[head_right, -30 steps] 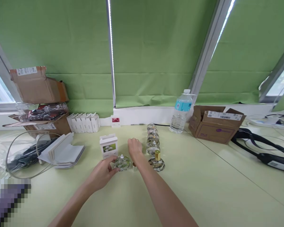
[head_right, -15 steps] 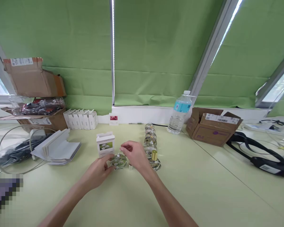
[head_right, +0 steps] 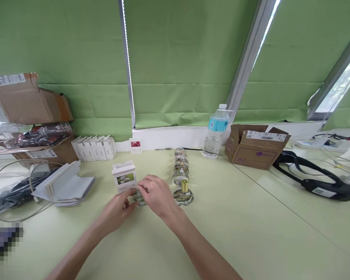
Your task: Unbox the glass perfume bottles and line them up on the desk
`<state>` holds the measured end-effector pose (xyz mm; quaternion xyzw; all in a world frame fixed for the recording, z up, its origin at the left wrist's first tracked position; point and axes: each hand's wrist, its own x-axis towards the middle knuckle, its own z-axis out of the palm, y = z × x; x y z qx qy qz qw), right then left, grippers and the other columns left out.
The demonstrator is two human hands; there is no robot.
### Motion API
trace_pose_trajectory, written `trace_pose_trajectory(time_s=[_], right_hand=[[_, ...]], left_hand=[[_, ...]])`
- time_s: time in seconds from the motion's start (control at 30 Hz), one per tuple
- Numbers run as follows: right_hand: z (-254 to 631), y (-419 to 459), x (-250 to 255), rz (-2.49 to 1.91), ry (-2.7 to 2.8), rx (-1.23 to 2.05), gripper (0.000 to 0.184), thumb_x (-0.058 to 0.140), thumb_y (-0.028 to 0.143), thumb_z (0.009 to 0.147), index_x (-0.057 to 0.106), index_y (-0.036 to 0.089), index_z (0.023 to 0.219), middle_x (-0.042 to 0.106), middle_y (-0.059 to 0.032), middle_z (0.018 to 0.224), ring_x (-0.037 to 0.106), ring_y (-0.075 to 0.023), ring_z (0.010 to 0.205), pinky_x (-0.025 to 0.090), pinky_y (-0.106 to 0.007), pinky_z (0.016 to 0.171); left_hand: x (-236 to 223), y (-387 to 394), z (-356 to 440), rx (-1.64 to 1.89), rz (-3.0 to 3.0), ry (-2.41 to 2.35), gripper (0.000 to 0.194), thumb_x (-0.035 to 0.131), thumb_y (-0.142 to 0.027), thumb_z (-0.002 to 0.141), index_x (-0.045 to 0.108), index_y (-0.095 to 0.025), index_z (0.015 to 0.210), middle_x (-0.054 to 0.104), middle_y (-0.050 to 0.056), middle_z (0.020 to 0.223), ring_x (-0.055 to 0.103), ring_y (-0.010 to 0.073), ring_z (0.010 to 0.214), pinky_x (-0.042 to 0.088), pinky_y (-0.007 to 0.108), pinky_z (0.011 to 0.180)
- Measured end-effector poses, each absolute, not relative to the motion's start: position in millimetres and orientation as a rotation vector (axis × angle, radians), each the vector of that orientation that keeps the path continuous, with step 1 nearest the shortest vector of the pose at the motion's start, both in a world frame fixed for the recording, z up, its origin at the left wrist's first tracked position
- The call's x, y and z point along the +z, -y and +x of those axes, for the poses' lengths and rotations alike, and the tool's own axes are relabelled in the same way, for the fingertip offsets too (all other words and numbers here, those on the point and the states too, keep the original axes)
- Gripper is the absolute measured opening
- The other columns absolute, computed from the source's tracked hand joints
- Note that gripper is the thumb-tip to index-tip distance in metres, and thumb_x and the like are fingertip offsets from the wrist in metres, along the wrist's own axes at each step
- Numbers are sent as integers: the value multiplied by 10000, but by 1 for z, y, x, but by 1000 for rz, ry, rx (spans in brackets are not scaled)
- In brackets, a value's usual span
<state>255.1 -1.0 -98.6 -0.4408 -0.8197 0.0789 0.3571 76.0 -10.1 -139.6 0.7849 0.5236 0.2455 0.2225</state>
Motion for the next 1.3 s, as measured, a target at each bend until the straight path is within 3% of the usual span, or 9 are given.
trace_pose_trajectory(time_s=[0.13, 0.27, 0.47, 0.73, 0.83, 1.0, 1.13, 1.3], right_hand=[[257, 5, -99, -1132, 2160, 167, 233, 495, 251, 936, 719, 223, 880, 697, -24, 874, 601, -162, 820, 412, -250, 696], [258, 8, -98, -1162, 2174, 189, 301, 451, 277, 946, 718, 211, 823, 687, -29, 793, 587, -160, 744, 393, -236, 637], [256, 11, -92, -1230, 2218, 171, 428, 389, 294, 958, 628, 180, 621, 568, 4, 557, 441, -116, 528, 312, -235, 557], [252, 13, -90, -1335, 2175, 269, 445, 411, 305, 943, 657, 155, 605, 463, 51, 473, 310, -82, 449, 185, -236, 487], [259, 12, -88, -1287, 2135, 346, 438, 387, 333, 957, 702, 164, 703, 543, 31, 539, 408, -98, 479, 248, -226, 490], [275, 12, -88, -1433, 1969, 328, 297, 412, 296, 944, 674, 212, 1057, 700, -44, 841, 600, -162, 655, 415, -257, 593], [272, 18, -109, -1744, 2195, 169, 126, 548, 167, 841, 666, 172, 885, 684, -100, 822, 634, -227, 714, 382, -283, 569], [263, 21, -123, -1860, 2278, 7, 212, 506, -9, 784, 631, 161, 808, 660, -119, 836, 630, -222, 731, 359, -276, 570]], left_hand=[[-140, 10, 76, 698, 2174, -1425, 267, 477, -262, 864, 545, -257, 1123, 653, 22, 897, 553, 150, 638, 368, 232, 568], [-137, 12, 76, 671, 2168, -1443, 275, 474, -259, 863, 549, -251, 1127, 636, 11, 795, 531, 147, 596, 349, 232, 545], [-136, 13, 76, 667, 2172, -1473, 297, 474, -259, 859, 544, -253, 1147, 622, 4, 742, 533, 152, 589, 338, 235, 542], [-135, 13, 77, 659, 2173, -1470, 303, 477, -254, 855, 535, -248, 1152, 642, 16, 797, 550, 156, 619, 350, 234, 551], [-133, 14, 77, 643, 2155, -1465, 307, 461, -270, 867, 538, -242, 1163, 643, 20, 783, 567, 167, 637, 370, 242, 570], [-131, 15, 77, 639, 2158, -1486, 315, 456, -291, 872, 548, -251, 1170, 637, 16, 737, 580, 187, 638, 387, 261, 586], [-131, 15, 77, 631, 2156, -1474, 312, 445, -301, 878, 548, -259, 1170, 643, 15, 751, 580, 186, 625, 385, 263, 575], [-134, 15, 76, 645, 2170, -1500, 332, 449, -313, 880, 536, -279, 1198, 649, 13, 780, 586, 188, 644, 383, 262, 581]])
